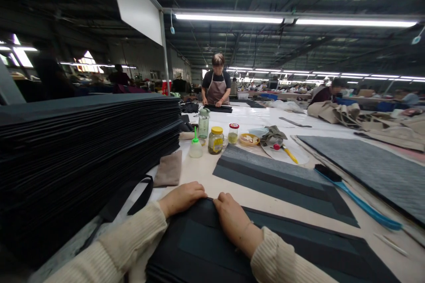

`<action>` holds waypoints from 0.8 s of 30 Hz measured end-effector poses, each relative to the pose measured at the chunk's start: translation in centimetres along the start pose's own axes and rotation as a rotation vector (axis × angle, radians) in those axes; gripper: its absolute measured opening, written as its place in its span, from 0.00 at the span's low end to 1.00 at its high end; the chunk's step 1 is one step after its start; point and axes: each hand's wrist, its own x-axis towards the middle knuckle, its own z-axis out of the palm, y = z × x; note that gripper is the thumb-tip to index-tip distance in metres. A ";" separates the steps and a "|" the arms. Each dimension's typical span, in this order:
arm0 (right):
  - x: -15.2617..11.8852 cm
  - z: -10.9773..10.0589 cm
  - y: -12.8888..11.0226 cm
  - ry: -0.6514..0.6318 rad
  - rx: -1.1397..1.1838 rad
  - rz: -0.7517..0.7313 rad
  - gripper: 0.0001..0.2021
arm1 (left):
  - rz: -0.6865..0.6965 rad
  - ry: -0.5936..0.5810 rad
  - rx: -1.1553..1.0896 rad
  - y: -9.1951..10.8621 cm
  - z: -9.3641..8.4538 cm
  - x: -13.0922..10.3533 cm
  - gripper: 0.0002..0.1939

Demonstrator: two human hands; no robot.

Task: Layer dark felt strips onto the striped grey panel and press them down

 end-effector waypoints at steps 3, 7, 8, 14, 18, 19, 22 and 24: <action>0.3 -0.2 0.0 -0.012 -0.024 -0.012 0.17 | -0.021 0.056 -0.038 -0.8 0.1 -0.9 0.16; 1.7 -0.3 -0.5 -0.026 0.002 -0.045 0.16 | -0.023 0.117 -0.050 -1.1 0.6 -1.4 0.16; 2.1 -0.1 -0.7 -0.022 0.011 -0.056 0.16 | -0.018 0.117 -0.040 -1.1 0.7 -1.4 0.16; 3.1 0.9 -1.3 -0.007 -0.007 -0.086 0.15 | 0.036 0.067 0.001 -1.0 0.2 -1.5 0.14; 2.9 0.8 -0.8 0.020 0.011 -0.061 0.12 | -0.009 0.043 -0.066 -1.6 -0.3 -2.3 0.15; 2.9 0.8 -0.6 0.035 0.026 -0.034 0.10 | -0.039 0.049 -0.087 -1.8 -0.4 -2.4 0.15; 2.9 0.9 0.2 0.076 0.104 0.070 0.06 | -0.155 0.117 -0.189 -2.1 -0.4 -2.5 0.13; 2.9 1.2 0.7 0.089 0.181 0.113 0.06 | -0.248 0.191 -0.279 -1.9 -0.3 -2.2 0.11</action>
